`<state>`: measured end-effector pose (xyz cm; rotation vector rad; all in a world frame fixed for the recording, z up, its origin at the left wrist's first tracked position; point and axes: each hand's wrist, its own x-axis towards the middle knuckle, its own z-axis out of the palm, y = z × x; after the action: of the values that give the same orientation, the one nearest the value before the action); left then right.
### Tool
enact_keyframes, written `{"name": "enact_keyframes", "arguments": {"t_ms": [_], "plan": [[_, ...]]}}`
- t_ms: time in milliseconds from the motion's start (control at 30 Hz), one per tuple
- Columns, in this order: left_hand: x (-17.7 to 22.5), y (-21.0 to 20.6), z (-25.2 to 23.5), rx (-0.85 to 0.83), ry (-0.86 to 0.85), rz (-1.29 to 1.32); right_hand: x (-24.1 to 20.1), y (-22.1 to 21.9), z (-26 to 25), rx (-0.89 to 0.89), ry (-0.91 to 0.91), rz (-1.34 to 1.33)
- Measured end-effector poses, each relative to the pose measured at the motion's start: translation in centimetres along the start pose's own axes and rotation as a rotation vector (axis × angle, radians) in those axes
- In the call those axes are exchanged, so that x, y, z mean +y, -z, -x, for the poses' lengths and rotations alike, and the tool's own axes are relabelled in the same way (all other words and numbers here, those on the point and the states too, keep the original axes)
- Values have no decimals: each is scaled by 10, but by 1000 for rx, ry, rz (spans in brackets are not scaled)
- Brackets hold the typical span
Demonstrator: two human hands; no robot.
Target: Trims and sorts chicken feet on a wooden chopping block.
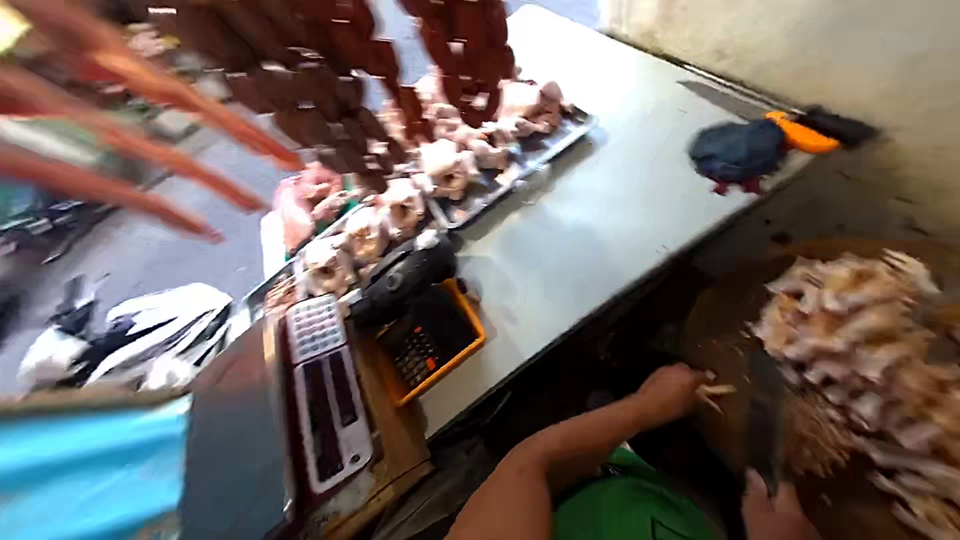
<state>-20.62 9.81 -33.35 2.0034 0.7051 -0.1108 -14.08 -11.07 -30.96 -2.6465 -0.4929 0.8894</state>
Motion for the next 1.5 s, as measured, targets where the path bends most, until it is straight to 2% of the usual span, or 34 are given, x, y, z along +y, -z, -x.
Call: {"name": "enact_keyframes", "arguments": {"t_ms": [167, 300, 400, 533, 700, 767, 867, 900, 1000, 1067, 1167, 1233, 1300, 1400, 1500], "plan": [[-1, 16, -21, -180, 14, -85, -7, 17, 0, -16, -60, -91], [-4, 13, -39, -300, 11, -164, 9, 2, 8, 41, -71, -119], [0, 14, -44, -342, -11, -211, 5, 5, 6, -52, -152, -96], [-1, 14, -47, -357, -22, -220, -11, 6, 20, 29, -91, -143], [0, 20, -49, -380, -18, -283, -18, 2, 6, -138, -188, 7], [-5, 25, -49, -382, -118, -341, -27, 12, 17, -95, -153, 0], [-19, 24, -54, -369, -255, -415, -33, 10, 27, 129, 23, -90], [-20, 24, -55, -370, -268, -434, -33, 6, 24, 131, 40, -85], [-21, 27, -55, -343, -266, -371, -30, 6, -7, -158, -126, 18], [-24, 30, -48, -250, -172, -121, -21, 8, -21, -191, -173, -76], [-26, 16, -27, -38, 116, 228, -17, 13, -9, -97, -177, -133], [-22, 6, -21, -25, 318, 279, -13, 6, 5, 22, -108, -133], [-20, -6, -18, -50, 422, 287, -6, -8, 15, 72, -59, -105], [-10, -14, -21, -41, 477, 292, -10, -8, 14, -57, -132, -10], [-3, -11, -24, -68, 505, 258, -13, -7, 22, 36, -59, -49]]}}
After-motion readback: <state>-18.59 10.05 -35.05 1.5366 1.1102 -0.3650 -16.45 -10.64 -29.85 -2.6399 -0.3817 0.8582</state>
